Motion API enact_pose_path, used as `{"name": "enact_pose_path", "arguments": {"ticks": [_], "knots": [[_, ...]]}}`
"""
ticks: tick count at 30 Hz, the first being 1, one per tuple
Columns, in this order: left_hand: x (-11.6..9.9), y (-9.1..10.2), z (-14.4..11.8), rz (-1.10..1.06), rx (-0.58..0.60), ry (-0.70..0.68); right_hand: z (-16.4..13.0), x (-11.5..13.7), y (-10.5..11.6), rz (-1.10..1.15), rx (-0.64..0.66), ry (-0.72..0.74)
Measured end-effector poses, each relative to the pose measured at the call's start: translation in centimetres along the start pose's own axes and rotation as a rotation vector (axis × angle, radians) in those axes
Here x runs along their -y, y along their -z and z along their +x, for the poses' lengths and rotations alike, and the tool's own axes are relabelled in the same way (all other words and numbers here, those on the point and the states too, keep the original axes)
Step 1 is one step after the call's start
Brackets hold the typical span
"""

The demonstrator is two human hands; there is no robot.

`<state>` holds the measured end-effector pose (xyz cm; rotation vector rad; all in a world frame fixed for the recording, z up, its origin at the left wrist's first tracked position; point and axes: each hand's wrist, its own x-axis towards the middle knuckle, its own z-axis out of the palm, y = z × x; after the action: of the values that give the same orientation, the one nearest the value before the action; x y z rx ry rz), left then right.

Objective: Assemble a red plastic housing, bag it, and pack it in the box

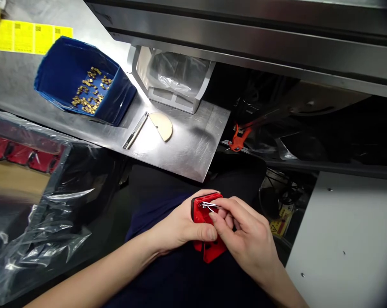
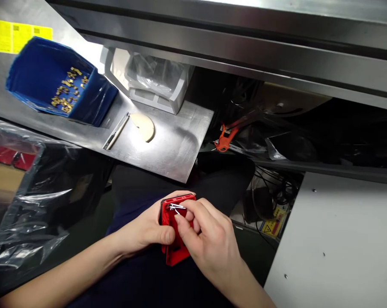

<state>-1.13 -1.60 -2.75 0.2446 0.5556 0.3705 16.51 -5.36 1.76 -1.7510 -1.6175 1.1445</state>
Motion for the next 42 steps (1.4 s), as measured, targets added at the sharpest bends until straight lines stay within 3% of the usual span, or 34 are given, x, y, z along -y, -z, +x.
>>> {"name": "enact_pose_path", "arguments": {"ticks": [14, 18, 21, 25, 27, 29, 32, 36, 38, 42], "knots": [[-0.4, -0.1, -0.1, -0.016, -0.068, 0.053, 0.0, 0.2, 0.3, -0.046, 0.031, 0.043], [-0.4, 0.0, 0.1, 0.004, -0.020, 0.046, 1.7, -2.3, 0.7, 0.135, -0.215, -0.115], [-0.4, -0.1, 0.0, 0.000, -0.026, 0.058, 4.6, -5.7, -0.5, 0.196, -0.341, -0.155], [-0.6, -0.1, -0.1, 0.007, -0.006, 0.063, 8.3, -9.6, -3.7, 0.029, -0.160, -0.047], [-0.7, -0.1, -0.2, 0.007, 0.000, 0.059, 9.1, -10.5, -4.7, -0.031, -0.080, -0.018], [-0.6, 0.0, -0.3, -0.012, -0.004, 0.050, 9.4, -10.8, -5.0, -0.039, -0.080, -0.021], [-0.4, 0.2, -0.5, -0.066, -0.035, 0.043, 9.0, -10.3, -3.7, -0.026, -0.144, -0.041], [-0.1, 0.3, -0.5, -0.100, -0.042, 0.056, 7.1, -8.0, 0.0, 0.052, -0.244, 0.001], [-0.2, 0.3, -0.4, -0.105, -0.021, 0.057, 5.6, -6.1, 1.9, 0.027, -0.180, 0.124], [-0.4, 0.2, -0.1, -0.107, 0.059, 0.055, 2.8, -2.9, 4.0, -0.138, 0.087, 0.461]]}}
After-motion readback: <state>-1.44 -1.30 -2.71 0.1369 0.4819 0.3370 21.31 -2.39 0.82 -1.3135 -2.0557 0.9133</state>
